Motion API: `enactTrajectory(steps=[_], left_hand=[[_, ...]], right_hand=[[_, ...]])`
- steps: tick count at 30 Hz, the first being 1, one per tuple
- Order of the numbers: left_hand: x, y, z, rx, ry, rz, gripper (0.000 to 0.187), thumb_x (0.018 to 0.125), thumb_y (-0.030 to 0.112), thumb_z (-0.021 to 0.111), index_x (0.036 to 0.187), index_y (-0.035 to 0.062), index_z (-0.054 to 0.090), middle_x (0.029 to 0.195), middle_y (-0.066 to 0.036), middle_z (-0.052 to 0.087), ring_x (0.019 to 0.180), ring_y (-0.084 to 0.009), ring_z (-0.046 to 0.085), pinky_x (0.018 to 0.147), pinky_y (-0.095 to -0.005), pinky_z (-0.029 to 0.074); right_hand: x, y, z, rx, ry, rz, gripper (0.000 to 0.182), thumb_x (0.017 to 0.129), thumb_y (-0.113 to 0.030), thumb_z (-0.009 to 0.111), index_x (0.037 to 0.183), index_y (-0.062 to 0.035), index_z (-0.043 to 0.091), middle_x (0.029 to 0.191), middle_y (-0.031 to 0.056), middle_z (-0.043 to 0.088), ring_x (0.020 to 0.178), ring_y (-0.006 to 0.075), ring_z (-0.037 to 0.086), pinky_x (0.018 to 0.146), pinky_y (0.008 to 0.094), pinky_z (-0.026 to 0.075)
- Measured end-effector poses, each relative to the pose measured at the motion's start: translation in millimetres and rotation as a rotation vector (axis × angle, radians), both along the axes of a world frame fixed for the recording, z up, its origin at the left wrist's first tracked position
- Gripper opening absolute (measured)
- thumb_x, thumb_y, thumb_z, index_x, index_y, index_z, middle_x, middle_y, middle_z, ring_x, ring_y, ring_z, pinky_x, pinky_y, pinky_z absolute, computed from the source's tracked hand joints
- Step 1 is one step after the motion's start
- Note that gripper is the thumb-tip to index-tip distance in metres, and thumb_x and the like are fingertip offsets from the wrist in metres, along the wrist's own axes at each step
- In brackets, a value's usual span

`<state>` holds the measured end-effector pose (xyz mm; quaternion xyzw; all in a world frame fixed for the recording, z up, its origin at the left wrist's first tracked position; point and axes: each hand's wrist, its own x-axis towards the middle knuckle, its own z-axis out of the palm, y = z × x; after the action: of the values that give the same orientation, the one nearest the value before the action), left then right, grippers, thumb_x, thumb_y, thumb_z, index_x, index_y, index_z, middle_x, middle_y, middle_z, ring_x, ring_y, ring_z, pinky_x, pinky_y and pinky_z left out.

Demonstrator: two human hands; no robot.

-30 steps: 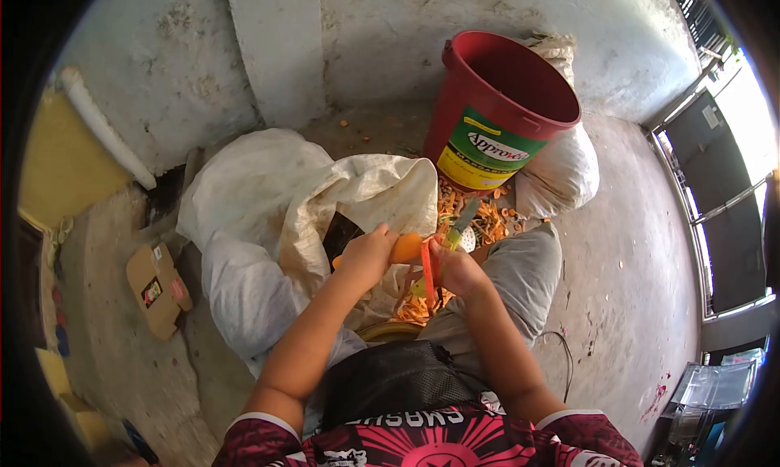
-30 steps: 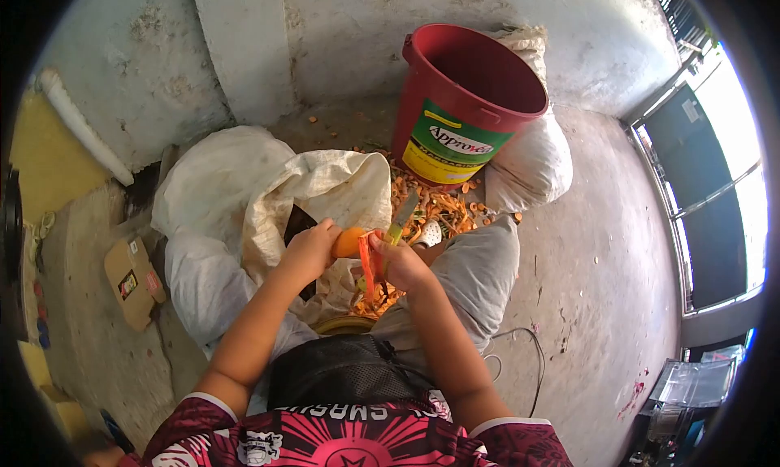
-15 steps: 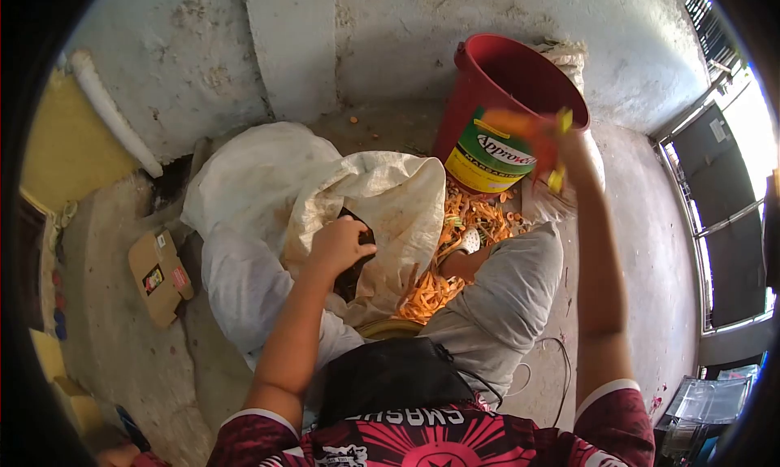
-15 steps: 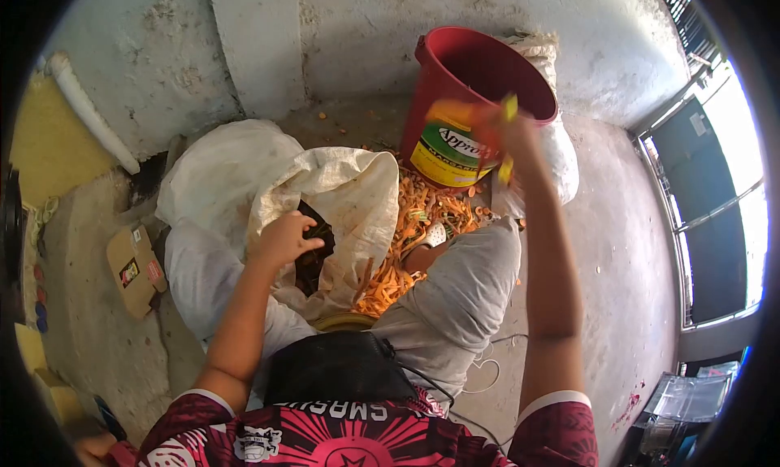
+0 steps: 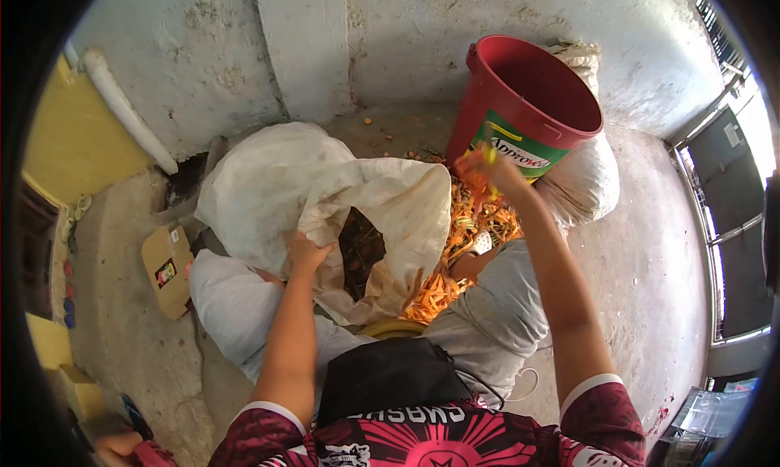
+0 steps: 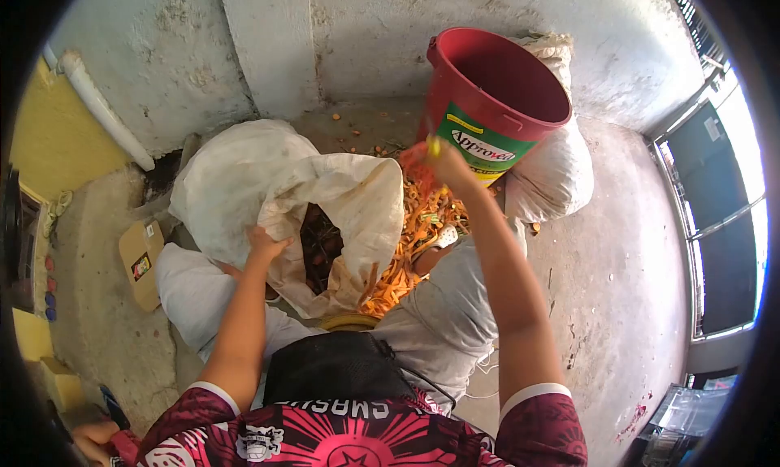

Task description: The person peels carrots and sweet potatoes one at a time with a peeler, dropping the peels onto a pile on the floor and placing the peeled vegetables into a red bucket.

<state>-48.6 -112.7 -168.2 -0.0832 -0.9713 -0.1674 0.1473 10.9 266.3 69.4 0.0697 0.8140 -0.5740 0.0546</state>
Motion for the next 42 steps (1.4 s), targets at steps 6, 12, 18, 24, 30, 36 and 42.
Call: enactTrajectory(steps=[6, 12, 18, 24, 30, 36, 42], left_hand=[[0.7, -17.6, 13.6, 0.691, -0.865, 0.218, 0.031, 0.074, 0.027, 0.059, 0.082, -0.0027, 0.055, 0.064, -0.011, 0.057, 0.058, -0.0235, 0.056, 0.058, -0.0326, 0.046], [-12.2, -23.9, 36.6, 0.475, -0.441, 0.107, 0.028, 0.08, 0.025, 0.049, 0.082, -0.0022, 0.055, 0.062, -0.009, 0.054, 0.055, -0.0199, 0.053, 0.054, -0.0305, 0.044], [-88.9, -111.3, 174.4, 1.243, -0.098, 0.285, 0.032, 0.079, 0.031, 0.046, 0.079, -0.0008, 0.052, 0.068, -0.005, 0.054, 0.055, -0.0165, 0.051, 0.05, -0.0279, 0.043], [-130.4, -124.3, 242.4, 1.237, 0.203, 0.255, 0.023, 0.079, 0.021, 0.044, 0.064, 0.0043, 0.047, 0.052, 0.001, 0.042, 0.041, -0.0077, 0.037, 0.04, -0.0215, 0.032], [-118.9, -101.3, 194.5, 0.905, -0.053, 0.338, 0.021, 0.08, 0.02, 0.048, 0.071, 0.0013, 0.049, 0.054, -0.003, 0.047, 0.045, -0.0107, 0.042, 0.044, -0.0247, 0.036], [-39.0, -15.4, 144.0, 0.431, 0.375, 0.056, 0.016, 0.074, 0.016, 0.055, 0.078, 0.0023, 0.05, 0.076, -0.011, 0.049, 0.071, -0.023, 0.048, 0.067, -0.0341, 0.039], [-16.9, 78.2, 137.7, -0.303, 0.242, -1.098, 0.019, 0.066, 0.013, 0.056, 0.084, 0.006, 0.053, 0.087, -0.007, 0.052, 0.083, -0.0234, 0.05, 0.076, -0.0327, 0.038]], right_hand=[[3.5, -27.5, -103.2, 0.195, -0.056, 0.036, 0.029, 0.079, -0.03, 0.055, 0.086, -0.0019, 0.057, 0.081, 0.0096, 0.058, 0.072, 0.0174, 0.056, 0.054, 0.0305, 0.043], [-5.7, -47.1, -87.2, 0.446, -0.264, 0.072, 0.028, 0.078, -0.028, 0.053, 0.08, 0.0005, 0.056, 0.063, 0.0121, 0.056, 0.059, 0.0206, 0.057, 0.054, 0.0328, 0.044], [-39.6, -16.4, -74.3, 0.306, -0.034, -0.293, 0.013, 0.078, -0.012, 0.052, 0.08, -0.0006, 0.058, 0.071, 0.0123, 0.056, 0.059, 0.0264, 0.054, 0.053, 0.0342, 0.041], [-54.9, -35.0, -37.7, 0.444, 0.419, -0.154, 0.014, 0.075, -0.012, 0.054, 0.079, 0.0019, 0.056, 0.085, 0.0107, 0.051, 0.073, 0.0313, 0.052, 0.065, 0.0359, 0.041], [-61.8, -47.2, -48.4, 0.422, 0.232, -0.205, 0.028, 0.076, -0.025, 0.057, 0.077, 0.0024, 0.052, 0.071, 0.0164, 0.054, 0.068, 0.0309, 0.053, 0.061, 0.0359, 0.04], [-68.4, -35.7, -64.7, 0.308, 0.201, -0.352, 0.027, 0.078, -0.026, 0.055, 0.078, 0.0016, 0.053, 0.07, 0.0132, 0.055, 0.066, 0.0257, 0.053, 0.062, 0.0335, 0.04], [-72.5, -26.2, -44.1, 0.356, 0.177, -0.303, 0.022, 0.078, -0.02, 0.053, 0.077, 0.0013, 0.054, 0.074, 0.0133, 0.054, 0.067, 0.028, 0.053, 0.061, 0.0349, 0.041]])
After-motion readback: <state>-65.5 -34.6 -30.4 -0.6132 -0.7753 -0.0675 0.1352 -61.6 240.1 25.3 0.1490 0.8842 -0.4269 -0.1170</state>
